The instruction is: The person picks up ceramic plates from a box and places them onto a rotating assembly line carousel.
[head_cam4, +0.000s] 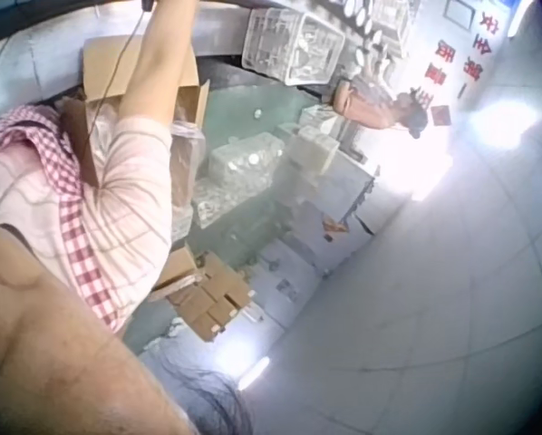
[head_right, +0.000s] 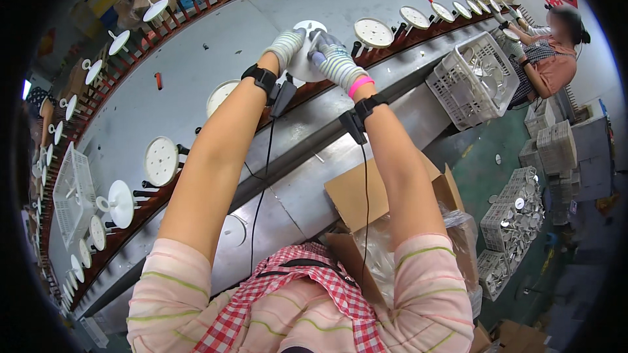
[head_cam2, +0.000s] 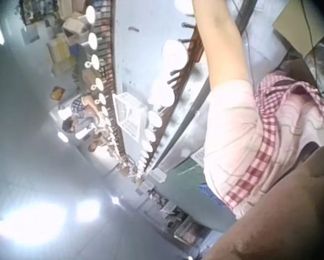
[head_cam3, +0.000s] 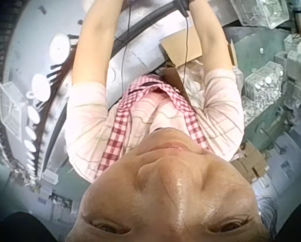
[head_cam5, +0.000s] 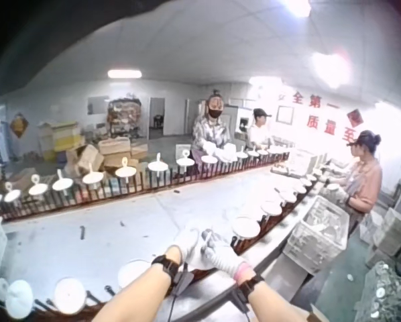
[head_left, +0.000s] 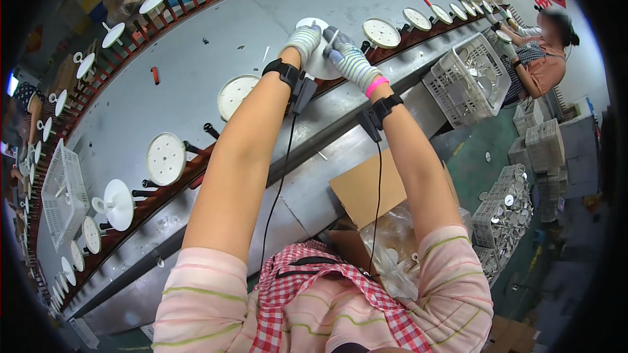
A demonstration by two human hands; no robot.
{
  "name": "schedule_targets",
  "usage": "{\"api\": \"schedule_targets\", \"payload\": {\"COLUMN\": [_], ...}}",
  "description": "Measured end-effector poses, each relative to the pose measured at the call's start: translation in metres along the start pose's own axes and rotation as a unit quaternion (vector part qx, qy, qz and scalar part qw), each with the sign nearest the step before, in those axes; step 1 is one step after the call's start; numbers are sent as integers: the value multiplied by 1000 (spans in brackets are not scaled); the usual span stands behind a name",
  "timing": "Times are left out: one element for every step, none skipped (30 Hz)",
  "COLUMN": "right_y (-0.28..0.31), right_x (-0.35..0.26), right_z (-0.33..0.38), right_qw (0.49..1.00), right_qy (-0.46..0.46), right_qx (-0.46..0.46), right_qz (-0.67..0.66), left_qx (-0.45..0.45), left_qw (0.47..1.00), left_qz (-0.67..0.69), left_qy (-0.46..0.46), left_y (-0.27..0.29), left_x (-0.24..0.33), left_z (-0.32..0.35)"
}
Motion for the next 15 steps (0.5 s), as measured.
{"api": "schedule_targets", "payload": {"right_y": [0,0,1,4,2,-4,-10,-15,-26,-31,-57,-78,-95,-109,-116], "right_x": [10,13,13,15,6,-5,-9,13,31,-17,-40,-67,-97,-132,-157], "right_z": [14,21,18,17,4,-7,-16,-35,-49,-48,-63,-75,-87,-101,-109], "right_qw": [999,999,991,973,966,963,959,955,944,957,960,965,956,977,989], "right_qy": [14,-5,-101,-198,-245,-265,-283,-281,-271,-246,-230,-138,-25,-23,-27], "right_qx": [23,21,11,6,20,-3,-24,-84,-150,-111,-133,-179,-224,-178,-135], "right_qz": [-41,-39,-82,-121,-81,-51,-18,49,110,107,89,136,188,117,50], "left_qx": [-19,4,30,34,42,36,32,27,53,81,80,70,73,133,191], "left_qw": [1000,994,975,951,942,944,945,943,940,940,943,926,911,912,911], "left_qz": [1,-104,-207,-268,-298,-297,-295,-297,-294,-296,-302,-338,-365,-353,-335], "left_qy": [-4,-40,-74,-148,-146,-141,-140,-147,-162,-149,-116,-152,-178,-161,-146], "left_y": [-19,-28,-31,-29,-17,-11,-3,0,8,28,51,76,98,128,152], "left_x": [3,12,18,39,30,21,19,25,26,-4,-38,-44,-51,-78,-109], "left_z": [-1,6,16,33,25,30,37,45,52,62,73,100,122,139,154]}}
Point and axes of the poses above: each hand's wrist, its own z-axis away from the middle knuckle, its own y-axis out of the back of the hand, x = y × z, the point moved 6 cm from there along -z, towards the middle knuckle, and after that the axes turned 10 degrees about -z, right-handed, at the moved point
